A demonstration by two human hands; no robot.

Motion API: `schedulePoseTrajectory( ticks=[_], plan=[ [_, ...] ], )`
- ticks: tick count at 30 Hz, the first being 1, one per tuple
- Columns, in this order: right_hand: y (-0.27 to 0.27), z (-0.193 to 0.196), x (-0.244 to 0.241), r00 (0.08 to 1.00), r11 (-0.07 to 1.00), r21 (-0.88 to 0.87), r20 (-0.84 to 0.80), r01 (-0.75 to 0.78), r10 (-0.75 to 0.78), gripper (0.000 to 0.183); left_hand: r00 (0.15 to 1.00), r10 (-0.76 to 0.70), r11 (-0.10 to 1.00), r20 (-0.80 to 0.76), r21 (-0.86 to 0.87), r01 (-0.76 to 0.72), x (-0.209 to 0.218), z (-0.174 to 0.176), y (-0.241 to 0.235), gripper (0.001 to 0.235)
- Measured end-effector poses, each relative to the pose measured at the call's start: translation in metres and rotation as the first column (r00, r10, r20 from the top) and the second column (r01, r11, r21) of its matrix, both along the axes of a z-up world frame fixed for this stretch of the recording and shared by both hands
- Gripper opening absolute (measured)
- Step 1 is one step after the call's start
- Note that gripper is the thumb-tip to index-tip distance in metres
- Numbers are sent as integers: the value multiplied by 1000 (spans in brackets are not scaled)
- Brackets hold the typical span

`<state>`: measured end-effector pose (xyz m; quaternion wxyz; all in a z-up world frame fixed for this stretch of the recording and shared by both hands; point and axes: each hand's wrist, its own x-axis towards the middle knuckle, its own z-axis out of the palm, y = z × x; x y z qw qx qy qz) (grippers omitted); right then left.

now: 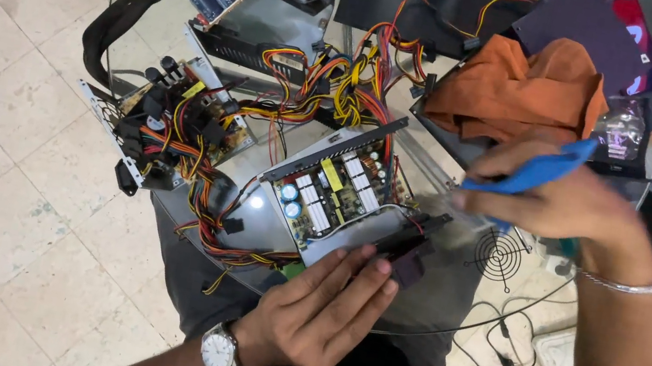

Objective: The person handles a computer power supply unit, using a screwdriver to remove screws from the casing. They then use a brush to clean dust from the fan and internal components of the power supply.

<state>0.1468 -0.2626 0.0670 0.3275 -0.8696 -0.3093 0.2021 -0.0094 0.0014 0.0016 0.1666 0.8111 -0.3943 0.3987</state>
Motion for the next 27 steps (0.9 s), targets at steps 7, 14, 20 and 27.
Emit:
schedulePoseTrajectory(
  ticks=[7, 14, 20, 27],
  plan=[
    [-69, 28, -75, 822, 937, 74, 460, 340, -335, 28, 982, -17, 999, -189, 28, 23, -11, -1, 18, 24],
    [-103, -73, -122, 611, 765, 327, 465, 554, -641, 31, 892, -66, 968, -446, -244, -51, -3, 14, 19, 58],
    [-103, -123, -110, 508, 922, 185, 788, 341, -347, 14, 849, -18, 940, -529, -299, -166, 0, 30, 13, 66],
    [-106, -121, -114, 710, 973, -6, 684, 230, -164, 47, 804, -28, 929, -594, -313, -199, -9, 22, 20, 72]
  ],
)
